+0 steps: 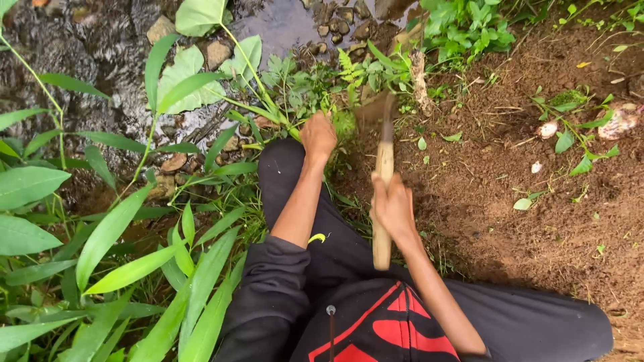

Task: The person sits cross-legged on the ground next to a small stream and uses a hoe to dig up and remove weeds from the soil. They repeatedly strike the ground with the tool and pull out the uprooted plants by hand.

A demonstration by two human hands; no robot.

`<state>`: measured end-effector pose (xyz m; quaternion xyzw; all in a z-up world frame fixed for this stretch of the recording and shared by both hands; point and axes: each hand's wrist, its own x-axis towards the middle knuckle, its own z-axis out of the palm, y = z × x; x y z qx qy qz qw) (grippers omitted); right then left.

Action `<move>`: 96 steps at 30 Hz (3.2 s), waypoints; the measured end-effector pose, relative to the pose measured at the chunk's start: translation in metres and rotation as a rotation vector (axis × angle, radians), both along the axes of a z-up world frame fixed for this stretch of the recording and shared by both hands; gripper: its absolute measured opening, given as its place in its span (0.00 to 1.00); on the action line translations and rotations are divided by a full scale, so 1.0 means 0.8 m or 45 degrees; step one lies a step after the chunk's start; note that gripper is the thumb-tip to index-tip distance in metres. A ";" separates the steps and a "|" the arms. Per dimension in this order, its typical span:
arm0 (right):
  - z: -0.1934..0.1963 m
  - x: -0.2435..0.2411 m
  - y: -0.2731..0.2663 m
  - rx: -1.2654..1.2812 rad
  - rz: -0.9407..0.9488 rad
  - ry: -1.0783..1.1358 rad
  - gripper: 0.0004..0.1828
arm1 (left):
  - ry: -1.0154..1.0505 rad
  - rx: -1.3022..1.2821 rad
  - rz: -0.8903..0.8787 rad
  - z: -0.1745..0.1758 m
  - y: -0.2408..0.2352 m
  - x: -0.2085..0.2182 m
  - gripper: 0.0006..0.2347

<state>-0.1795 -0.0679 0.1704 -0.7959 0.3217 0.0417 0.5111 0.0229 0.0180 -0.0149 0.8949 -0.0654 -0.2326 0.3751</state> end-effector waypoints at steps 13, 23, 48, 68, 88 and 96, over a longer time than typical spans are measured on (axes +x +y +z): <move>0.018 -0.003 -0.015 -0.295 -0.063 -0.049 0.16 | -0.350 -0.225 0.086 0.036 -0.059 -0.022 0.23; -0.006 -0.019 -0.034 -0.246 -0.113 -0.032 0.16 | -0.219 -0.715 0.042 0.076 -0.064 -0.007 0.16; -0.006 -0.094 -0.003 -0.030 -0.191 0.025 0.16 | -0.297 -0.755 -0.225 0.209 -0.186 0.019 0.09; 0.008 -0.053 -0.003 -0.140 -0.100 -0.070 0.18 | 0.095 -0.233 -0.549 0.012 -0.100 0.035 0.16; 0.046 0.062 -0.031 0.229 -0.012 0.254 0.21 | 0.404 -0.016 -0.217 -0.233 -0.091 0.024 0.19; -0.013 0.035 -0.031 0.183 0.089 0.239 0.24 | 0.422 -0.218 -0.036 -0.197 -0.078 0.011 0.15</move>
